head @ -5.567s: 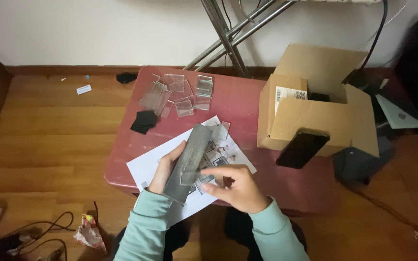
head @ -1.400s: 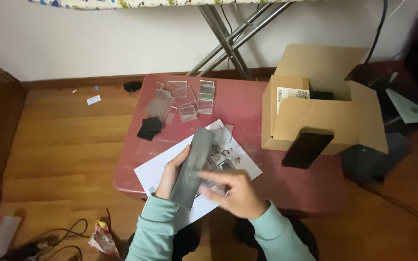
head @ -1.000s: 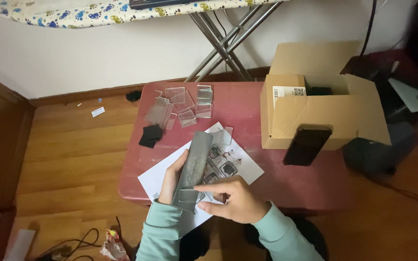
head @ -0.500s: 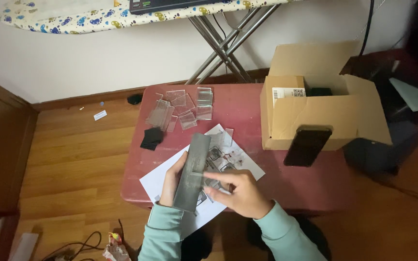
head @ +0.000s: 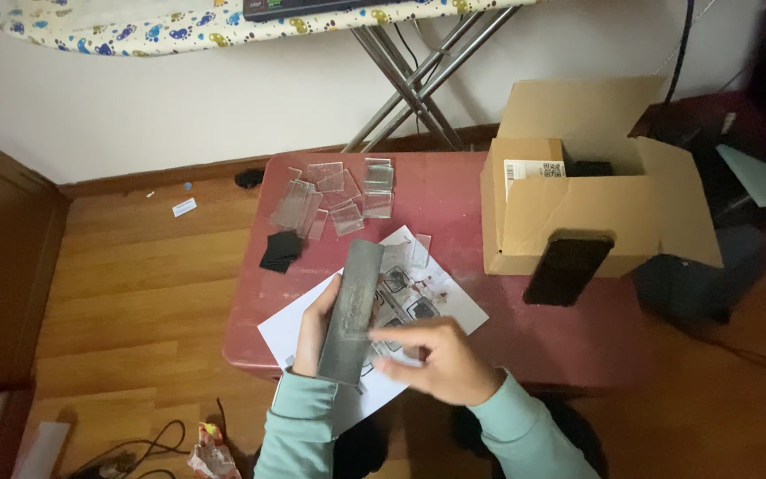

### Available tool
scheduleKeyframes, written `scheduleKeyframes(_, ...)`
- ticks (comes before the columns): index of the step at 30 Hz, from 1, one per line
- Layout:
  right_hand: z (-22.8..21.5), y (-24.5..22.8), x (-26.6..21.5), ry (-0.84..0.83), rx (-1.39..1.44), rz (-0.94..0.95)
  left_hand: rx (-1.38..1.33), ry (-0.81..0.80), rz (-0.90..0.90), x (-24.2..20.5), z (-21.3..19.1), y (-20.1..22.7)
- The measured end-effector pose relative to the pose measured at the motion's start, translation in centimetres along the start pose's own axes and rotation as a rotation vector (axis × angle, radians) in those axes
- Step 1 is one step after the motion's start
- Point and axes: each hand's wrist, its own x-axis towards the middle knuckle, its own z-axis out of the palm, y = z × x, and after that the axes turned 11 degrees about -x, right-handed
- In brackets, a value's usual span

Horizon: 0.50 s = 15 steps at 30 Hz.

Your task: Assemble small components by aligning transparent plates with a grey block according to a printed diagram.

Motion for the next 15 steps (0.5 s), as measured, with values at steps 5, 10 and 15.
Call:
scheduleKeyframes(5, -0.3, -0.6, -0.1, 0.035, 0.026, -0.090, 0.105, 0.059, 0.010, -2.6, 3.3, 1.2)
scheduleKeyframes(10, 0.0, -0.1, 0.0, 0.060, 0.033, -0.026, 0.080, -0.020, 0.026, -1.6, 1.7, 0.9)
scheduleKeyframes(15, 0.2, -0.1, -0.4, 0.017, 0.081, -0.110, 0.075, -0.019, -0.005, -1.4, 1.6, 1.3)
